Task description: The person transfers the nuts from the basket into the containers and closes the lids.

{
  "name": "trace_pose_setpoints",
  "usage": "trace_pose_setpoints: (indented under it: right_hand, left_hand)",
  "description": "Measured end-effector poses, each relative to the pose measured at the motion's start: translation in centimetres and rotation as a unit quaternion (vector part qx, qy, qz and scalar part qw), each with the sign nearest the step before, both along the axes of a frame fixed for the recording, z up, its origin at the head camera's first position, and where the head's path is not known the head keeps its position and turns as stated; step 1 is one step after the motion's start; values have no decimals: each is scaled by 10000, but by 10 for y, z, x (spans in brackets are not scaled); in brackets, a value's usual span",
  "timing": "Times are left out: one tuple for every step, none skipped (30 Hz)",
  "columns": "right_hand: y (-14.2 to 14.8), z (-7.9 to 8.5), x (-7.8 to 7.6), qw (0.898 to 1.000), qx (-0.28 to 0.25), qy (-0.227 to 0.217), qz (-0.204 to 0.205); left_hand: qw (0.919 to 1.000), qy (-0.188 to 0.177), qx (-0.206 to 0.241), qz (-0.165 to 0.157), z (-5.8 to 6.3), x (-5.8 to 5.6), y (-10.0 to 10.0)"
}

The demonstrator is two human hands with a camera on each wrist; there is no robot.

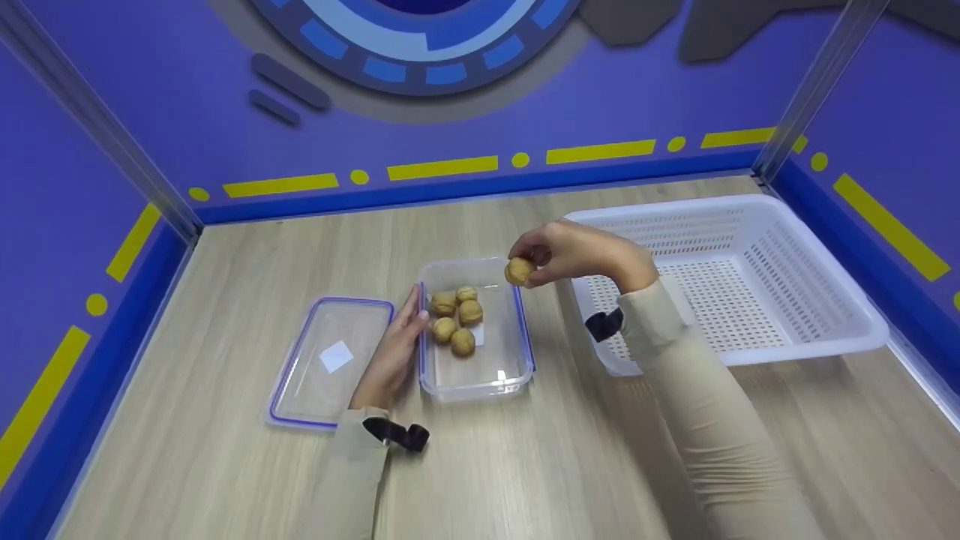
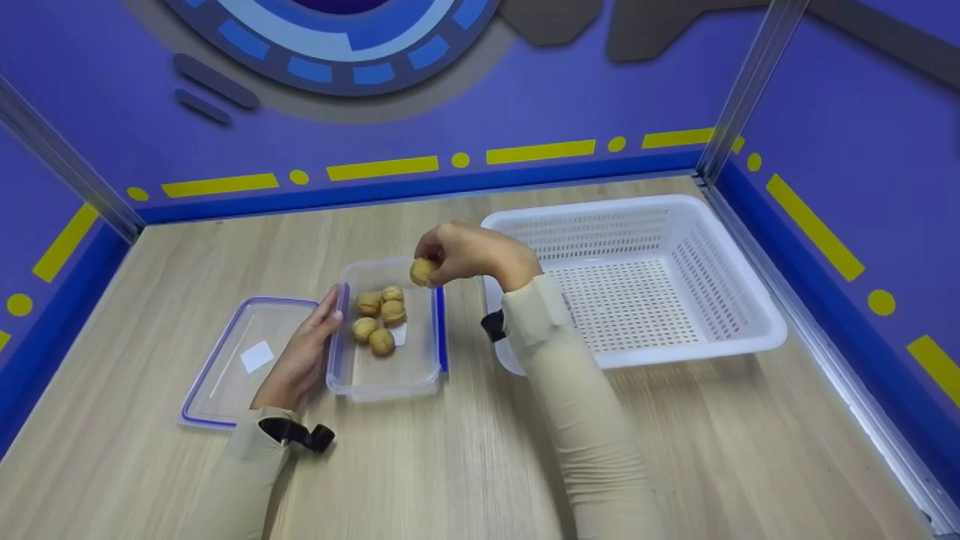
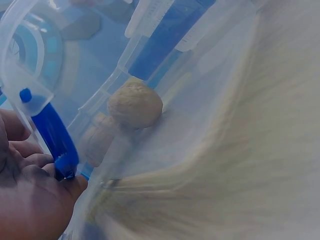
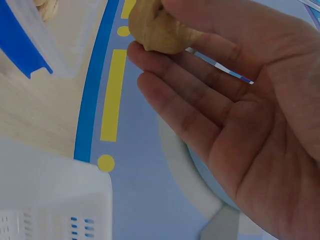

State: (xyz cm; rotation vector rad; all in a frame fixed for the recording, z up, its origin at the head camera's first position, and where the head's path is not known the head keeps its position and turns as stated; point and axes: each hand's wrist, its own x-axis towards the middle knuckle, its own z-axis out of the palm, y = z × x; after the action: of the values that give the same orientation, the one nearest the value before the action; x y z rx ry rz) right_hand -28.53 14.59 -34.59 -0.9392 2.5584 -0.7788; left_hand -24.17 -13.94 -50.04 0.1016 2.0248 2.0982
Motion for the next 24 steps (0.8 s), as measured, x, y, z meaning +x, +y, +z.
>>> trace_pose_setpoints:
  right_hand:
    - [-2, -1, -1, 10000, 10, -52, -14]
    - [-4, -2, -1, 9999, 27, -114, -42]
    - [-7, -2, -1, 9998, 31, -180, -54]
    - [-9, -4, -2, 9996, 30, -257, -70]
    - [-11, -5, -3, 9994, 24, -329, -74]
    - [-13, -6, -3, 9992, 9, -392, -73]
    - [-15, -8, -4, 9990, -4, -451, -61]
    - [-16, -9, -4, 9987, -12, -503, -48]
    - [-18, -11, -5, 9984, -25, -559, -35]
    - [-19, -12, -5, 9982, -35, -600, -22]
    - [-20, -14, -6, 9980, -39, -632, -7]
    - [-22, -15, -6, 9979, -38, -648, 6]
    - [-23, -17, -7, 9977, -36, -671, 18]
    - [-25, -18, -7, 9976, -33, -698, 20]
    - [-26, -20, -7, 9974, -29, -720, 15]
    - [-28, -21, -8, 9973, -14, -729, 11]
    - [-29, -23, -8, 9973, 6, -731, 15]
    - [-30, -24, -8, 9973, 28, -728, 18]
    - [-31, -25, -8, 9973, 44, -728, 20]
    - [-33, -27, -9, 9974, 78, -722, 17]
    - [-34, -28, -9, 9974, 108, -707, 18]
    - [-35, -30, -9, 9976, 138, -683, 32]
    - [-37, -31, -10, 9976, 163, -676, 37]
    - [-38, -32, -10, 9975, 195, -676, 30]
  left_hand:
    - [10000, 36, 31, -15, 0, 0, 0]
    - [9999, 71, 68, -31, 0, 0, 0]
    - [9999, 108, 108, -45, 0, 0, 0]
    - [9998, 148, 148, -59, 0, 0, 0]
    - [9996, 184, 185, -71, 0, 0, 0]
    - [9995, 217, 221, -76, -1, 0, 0]
    - [9995, 216, 232, -69, -1, 0, 0]
    - [9995, 215, 230, -63, -1, 0, 0]
    - [9995, 213, 223, -57, -1, 0, 0]
    - [9995, 209, 211, -45, -1, 0, 0]
    - [9996, 198, 193, -29, -1, 0, 0]
    - [9997, 190, 171, -16, -1, 0, 0]
    - [9997, 174, 156, -5, -1, 0, 0]
    - [9998, 162, 142, 4, -1, 0, 0]
    - [9998, 145, 126, 20, -1, 0, 0]
    - [9998, 133, 118, 32, -1, 0, 0]
    - [9999, 106, 96, 49, -1, 0, 0]
    - [9999, 94, 87, 52, -1, 0, 0]
    - [9999, 76, 86, 55, -1, 0, 1]
    - [9999, 72, 84, 57, -1, 0, 1]
    - [9999, 66, 83, 57, -1, 0, 1]
    - [9999, 66, 86, 52, -1, 0, 0]
    - [9999, 56, 81, 52, -1, 0, 0]
    - [9999, 62, 80, 48, -1, -1, 0]
